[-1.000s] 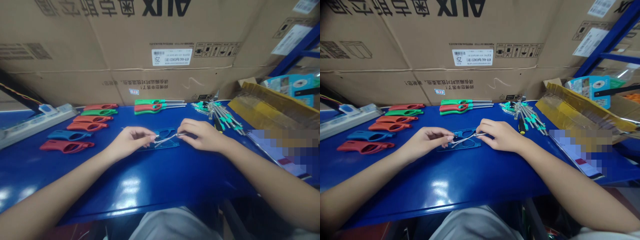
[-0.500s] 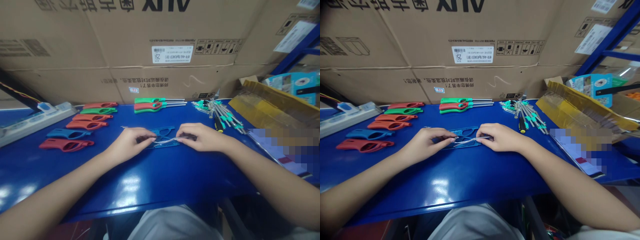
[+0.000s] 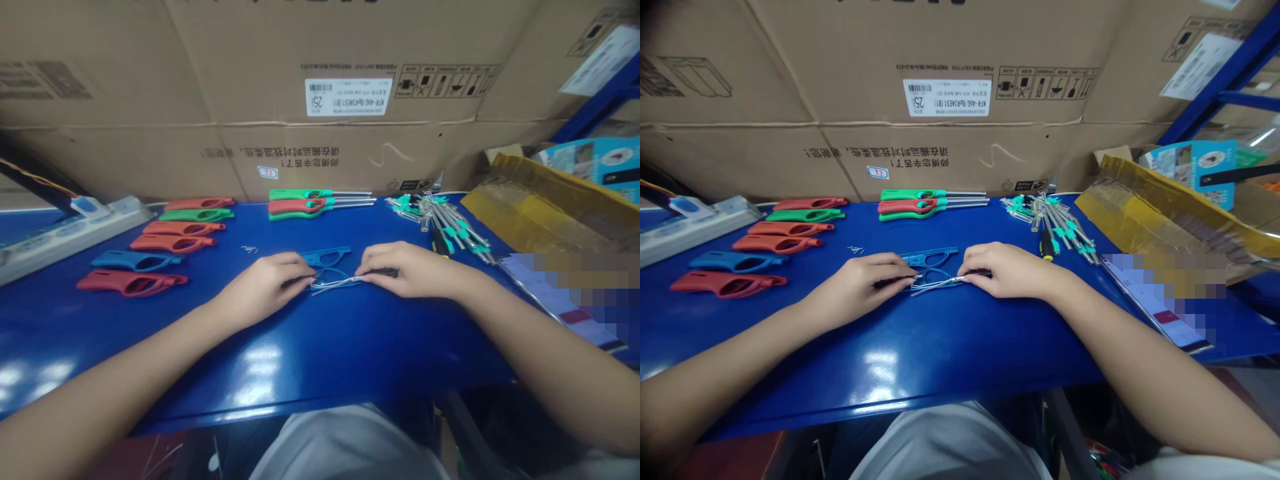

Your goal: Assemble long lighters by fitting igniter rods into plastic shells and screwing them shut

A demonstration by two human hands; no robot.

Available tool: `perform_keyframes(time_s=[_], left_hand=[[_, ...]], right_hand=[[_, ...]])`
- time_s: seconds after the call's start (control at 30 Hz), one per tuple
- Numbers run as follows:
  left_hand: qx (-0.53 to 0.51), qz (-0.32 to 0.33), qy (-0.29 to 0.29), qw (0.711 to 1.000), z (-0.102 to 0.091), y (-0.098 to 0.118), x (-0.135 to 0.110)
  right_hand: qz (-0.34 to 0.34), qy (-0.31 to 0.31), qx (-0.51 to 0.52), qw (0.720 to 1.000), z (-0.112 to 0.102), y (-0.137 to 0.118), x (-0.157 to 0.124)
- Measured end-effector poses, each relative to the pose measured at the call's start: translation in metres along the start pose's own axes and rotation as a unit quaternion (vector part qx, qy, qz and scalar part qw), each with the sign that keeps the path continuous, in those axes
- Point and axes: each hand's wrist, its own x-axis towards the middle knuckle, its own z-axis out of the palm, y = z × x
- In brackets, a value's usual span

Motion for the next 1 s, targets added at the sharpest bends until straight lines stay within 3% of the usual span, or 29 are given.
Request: perform_keyframes(time_s=[0.3, 0.77, 1.0], left_hand=[[0.008, 0.0, 0.009, 1.0, 0.001, 0.001, 0.0], [0.025, 0.013, 0.022, 0.999, 0.001, 0.001, 0.001], [-0.005, -0.02, 0.037, 0.999, 0.003, 0.0, 0.001]], right_hand=[[0.012, -0.014, -0.092, 0.996, 0.0, -0.007, 0.0], [-0.026, -0.045, -0.265, 0.963, 0.004, -0.019, 0.001], [0.003, 0.061, -0.203, 0.977, 0.016, -0.025, 0.005]])
